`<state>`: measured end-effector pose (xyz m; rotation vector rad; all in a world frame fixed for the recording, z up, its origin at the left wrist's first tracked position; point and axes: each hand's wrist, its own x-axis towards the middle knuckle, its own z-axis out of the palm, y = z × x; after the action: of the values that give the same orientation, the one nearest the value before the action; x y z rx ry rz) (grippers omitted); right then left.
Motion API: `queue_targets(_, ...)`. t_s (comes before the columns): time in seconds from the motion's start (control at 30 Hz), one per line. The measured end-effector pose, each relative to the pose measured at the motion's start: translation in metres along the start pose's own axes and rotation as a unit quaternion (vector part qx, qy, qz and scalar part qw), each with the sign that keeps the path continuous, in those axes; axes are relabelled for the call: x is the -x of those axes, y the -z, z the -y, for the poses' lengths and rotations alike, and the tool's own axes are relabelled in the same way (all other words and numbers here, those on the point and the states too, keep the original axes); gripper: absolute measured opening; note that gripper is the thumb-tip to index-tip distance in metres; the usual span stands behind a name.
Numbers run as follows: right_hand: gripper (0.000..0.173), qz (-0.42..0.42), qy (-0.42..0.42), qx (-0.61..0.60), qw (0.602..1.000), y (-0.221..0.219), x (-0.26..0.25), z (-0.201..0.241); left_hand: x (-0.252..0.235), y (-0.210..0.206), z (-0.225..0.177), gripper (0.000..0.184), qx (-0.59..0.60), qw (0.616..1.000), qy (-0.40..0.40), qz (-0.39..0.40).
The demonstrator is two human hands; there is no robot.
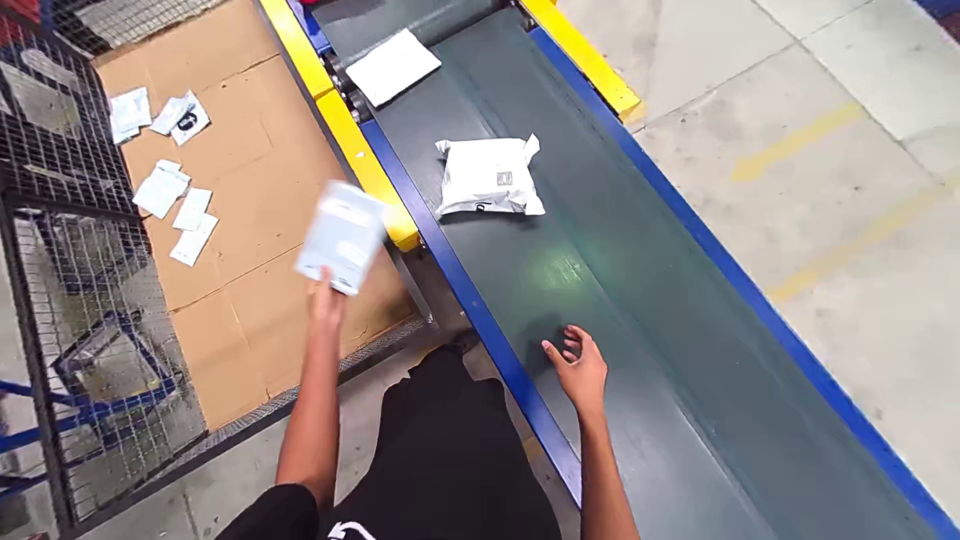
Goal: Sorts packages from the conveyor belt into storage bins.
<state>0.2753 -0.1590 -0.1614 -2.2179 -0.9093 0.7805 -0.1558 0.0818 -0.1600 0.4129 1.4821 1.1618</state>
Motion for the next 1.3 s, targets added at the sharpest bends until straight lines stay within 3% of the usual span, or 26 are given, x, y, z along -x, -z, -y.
queue_targets(0.07, 0.07, -0.016, 0.014, -0.001, 1.0, 0.01, -0.009, 0.008, -0.034, 0.053, -0.017, 0.065, 0.068, 0.985, 0.03, -0.156)
queue_targets(0.13, 0.072, -0.032, 0.024, -0.004, 0.999, 0.014, -0.019, 0.017, -0.055, 0.071, -0.032, 0.065, 0.058, 0.975, -0.005, -0.215)
queue_targets(0.17, 0.073, -0.035, 0.026, -0.004, 0.999, 0.017, -0.025, 0.021, -0.055, 0.066, -0.034, 0.063, 0.006, 0.977, -0.047, -0.21)
queue_targets(0.23, 0.076, -0.039, 0.032, 0.0, 0.999, 0.02, -0.04, 0.034, -0.048, 0.031, -0.038, 0.066, -0.139, 0.973, -0.118, -0.14)
queue_targets(0.3, 0.087, -0.035, 0.041, 0.028, 0.998, 0.021, -0.057, 0.049, -0.047, -0.02, -0.036, 0.068, -0.294, 0.941, -0.168, -0.01)
queue_targets(0.37, 0.105, -0.034, 0.053, 0.077, 0.995, 0.021, -0.071, 0.061, -0.047, -0.084, -0.028, 0.08, -0.443, 0.856, -0.228, 0.139)
queue_targets(0.43, 0.115, -0.043, 0.042, 0.097, 0.993, 0.022, -0.083, 0.068, -0.055, -0.15, -0.013, 0.089, -0.532, 0.758, -0.305, 0.22)
queue_targets(0.53, 0.108, -0.042, -0.029, 0.053, 0.997, 0.034, -0.093, 0.067, -0.084, -0.229, 0.0, 0.089, -0.612, 0.652, -0.38, 0.237)
queue_targets(0.63, 0.111, -0.02, -0.086, 0.05, 0.995, 0.049, -0.094, 0.054, -0.104, -0.278, 0.01, 0.089, -0.696, 0.575, -0.354, 0.245)
queue_targets(0.8, 0.131, -0.039, -0.051, 0.201, 0.977, 0.051, -0.068, 0.046, -0.101, -0.313, 0.019, 0.089, -0.738, 0.553, -0.311, 0.231)
queue_targets(0.9, 0.144, -0.052, -0.038, 0.233, 0.97, 0.051, -0.048, 0.037, -0.083, -0.318, 0.031, 0.093, -0.75, 0.537, -0.302, 0.24)
queue_targets(1.0, 0.151, -0.028, -0.086, 0.207, 0.974, 0.065, -0.035, 0.013, -0.05, -0.317, 0.038, 0.103, -0.75, 0.511, -0.326, 0.265)
queue_targets(1.07, 0.149, -0.039, -0.105, 0.131, 0.985, 0.082, -0.021, -0.02, -0.036, -0.302, 0.043, 0.093, -0.737, 0.49, -0.383, 0.265)
queue_targets(1.13, 0.141, -0.036, -0.146, 0.052, 0.987, 0.105, -0.002, -0.042, -0.033, -0.274, 0.04, 0.062, -0.692, 0.497, -0.447, 0.273)
queue_targets(1.17, 0.134, -0.028, -0.178, 0.034, 0.983, 0.115, 0.01, -0.049, -0.035, -0.253, 0.038, 0.055, -0.677, 0.498, -0.465, 0.277)
queue_targets(1.23, 0.119, -0.005, -0.233, 0.0, 0.972, 0.13, 0.029, -0.068, -0.041, -0.196, 0.028, 0.052, -0.663, 0.503, -0.485, 0.27)
queue_targets(1.3, 0.094, 0.011, -0.256, -0.058, 0.965, 0.137, 0.046, -0.089, -0.044, -0.126, 0.004, 0.044, -0.67, 0.533, -0.472, 0.21)
